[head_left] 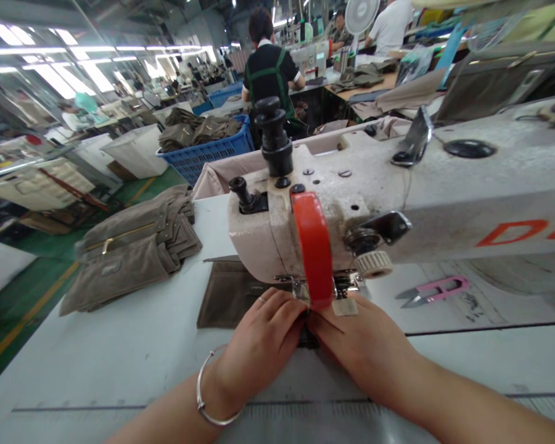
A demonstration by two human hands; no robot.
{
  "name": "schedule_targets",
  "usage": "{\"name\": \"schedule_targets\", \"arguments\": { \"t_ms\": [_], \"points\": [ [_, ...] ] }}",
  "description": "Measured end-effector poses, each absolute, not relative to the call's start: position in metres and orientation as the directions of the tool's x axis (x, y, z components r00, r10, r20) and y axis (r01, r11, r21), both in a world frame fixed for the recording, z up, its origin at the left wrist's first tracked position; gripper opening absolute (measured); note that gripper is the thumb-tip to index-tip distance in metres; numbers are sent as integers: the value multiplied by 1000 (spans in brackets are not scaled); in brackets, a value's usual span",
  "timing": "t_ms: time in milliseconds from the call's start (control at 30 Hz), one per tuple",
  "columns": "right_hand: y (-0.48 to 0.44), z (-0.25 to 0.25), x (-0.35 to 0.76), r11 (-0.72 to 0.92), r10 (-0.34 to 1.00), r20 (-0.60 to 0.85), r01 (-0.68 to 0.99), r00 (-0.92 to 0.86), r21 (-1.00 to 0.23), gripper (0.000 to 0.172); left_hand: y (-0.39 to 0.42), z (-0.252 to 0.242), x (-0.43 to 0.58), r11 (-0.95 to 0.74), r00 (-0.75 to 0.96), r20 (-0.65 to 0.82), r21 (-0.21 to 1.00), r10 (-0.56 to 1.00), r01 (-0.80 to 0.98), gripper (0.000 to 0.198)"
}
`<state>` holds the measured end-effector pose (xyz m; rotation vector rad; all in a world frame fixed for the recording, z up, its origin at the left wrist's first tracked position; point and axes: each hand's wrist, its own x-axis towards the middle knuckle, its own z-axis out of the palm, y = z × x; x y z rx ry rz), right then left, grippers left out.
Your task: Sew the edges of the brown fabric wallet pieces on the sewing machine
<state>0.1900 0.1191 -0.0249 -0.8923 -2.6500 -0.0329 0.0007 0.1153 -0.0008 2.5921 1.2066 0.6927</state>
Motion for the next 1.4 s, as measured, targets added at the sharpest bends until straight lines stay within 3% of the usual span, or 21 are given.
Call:
{"name": "schedule_targets", "arguments": {
  "t_ms": [200, 433, 600, 1000, 1233, 1400],
  "points": [
    [110, -27, 197, 823, 566, 430, 514, -703, -242, 17, 113, 3, 1, -764, 659, 421, 149, 623, 628, 25],
    [101, -20, 204, 795, 607, 445, 491, -659, -356, 22, 109, -10, -6, -770, 721, 287, 113, 631, 628, 22],
    [101, -18, 203, 786, 616, 430, 484, -660, -384, 22, 107, -17, -10, -792, 749, 291, 53, 595, 609, 23],
    [102, -19, 201, 770, 633, 345, 515, -694, -377, 19, 117, -12, -4, -738, 706, 219, 140, 674, 660, 25],
    [104, -20, 200, 741, 662, 292, 542, -691, -396, 24, 118, -7, -5, -739, 641, 388, 200, 663, 643, 23],
    [103, -18, 204, 759, 643, 336, 518, -688, -395, 31, 116, -7, -5, -742, 641, 380, 250, 667, 623, 21]
  ]
}}
